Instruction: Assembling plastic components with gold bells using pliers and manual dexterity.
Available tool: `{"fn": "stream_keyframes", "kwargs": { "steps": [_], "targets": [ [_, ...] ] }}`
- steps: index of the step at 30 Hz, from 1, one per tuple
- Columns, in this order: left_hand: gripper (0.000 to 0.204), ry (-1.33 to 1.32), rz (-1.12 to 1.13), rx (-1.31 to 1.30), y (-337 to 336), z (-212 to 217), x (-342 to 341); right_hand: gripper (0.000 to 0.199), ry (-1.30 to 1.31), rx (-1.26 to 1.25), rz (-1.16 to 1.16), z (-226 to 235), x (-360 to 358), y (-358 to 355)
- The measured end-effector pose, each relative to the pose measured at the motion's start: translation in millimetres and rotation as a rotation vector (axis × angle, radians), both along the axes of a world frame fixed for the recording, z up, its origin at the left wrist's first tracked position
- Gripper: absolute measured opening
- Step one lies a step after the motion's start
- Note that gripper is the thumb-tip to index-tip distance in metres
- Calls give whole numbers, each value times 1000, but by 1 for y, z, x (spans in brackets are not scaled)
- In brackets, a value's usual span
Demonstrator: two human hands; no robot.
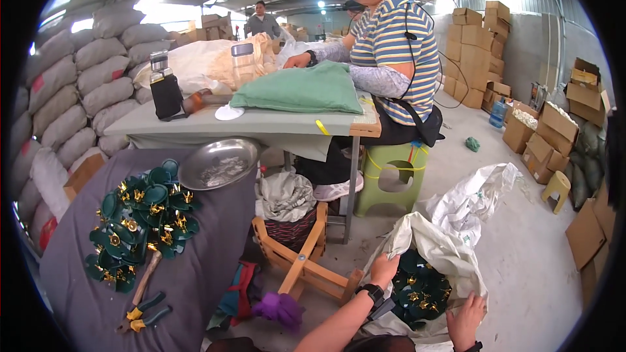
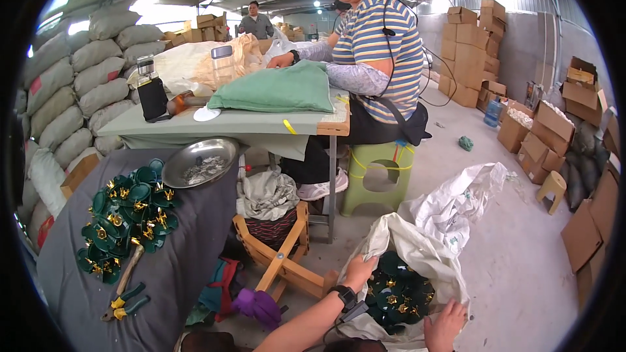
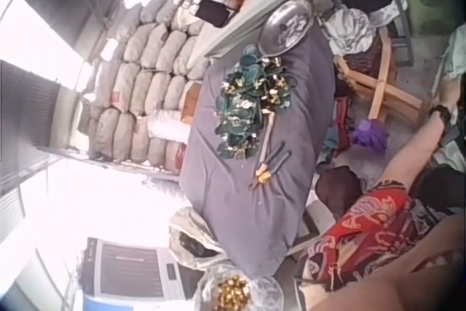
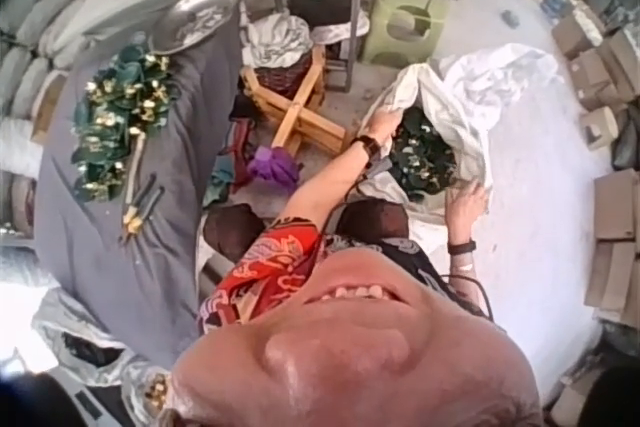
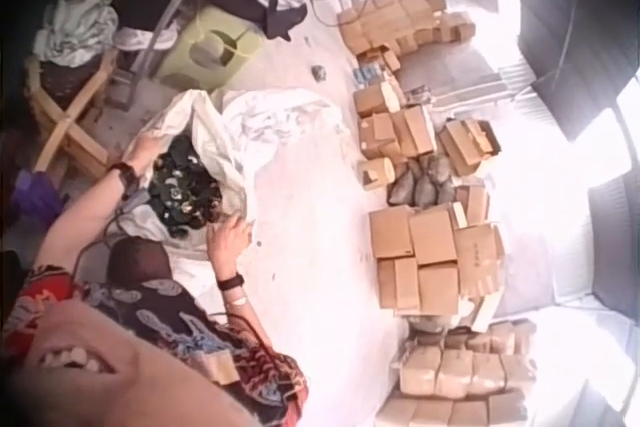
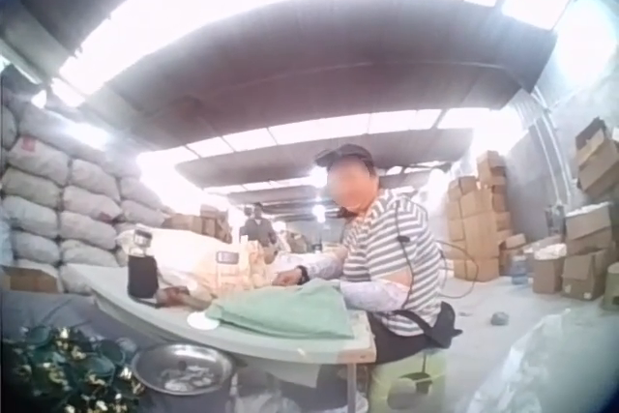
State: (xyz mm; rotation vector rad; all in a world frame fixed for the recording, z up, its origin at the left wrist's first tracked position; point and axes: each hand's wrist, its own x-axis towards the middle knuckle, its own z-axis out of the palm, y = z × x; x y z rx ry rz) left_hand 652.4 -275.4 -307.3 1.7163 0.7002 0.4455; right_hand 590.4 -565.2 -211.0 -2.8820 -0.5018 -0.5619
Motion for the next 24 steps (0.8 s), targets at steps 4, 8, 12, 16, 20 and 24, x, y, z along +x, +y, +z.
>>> {"fn": "stream_keyframes", "kwargs": {
  "steps": [4,8,12,16,20,24],
  "targets": [
    [47,23,-44,-62,-7,38,-17,96,26,-58,-192,-15,11,-22],
    [47,-6,-3,-44,-2,22,-19,98,92,-92,-219,-17,15,-26],
    [46,-39,-6,-51,-1,29,-18,70,49,-238,-111,35,-6,-18],
    [48,-39,1,-53,1,27,-22,70,176,-144,-176,43,-13,-22],
    [48,-99,42,-75,-4,37,-23,76,493,-66,-282,12,-1,-39],
    [47,-1,1,-88,-5,38,-23,96,640,321,-178,-112,43,-87]
  ]
}}
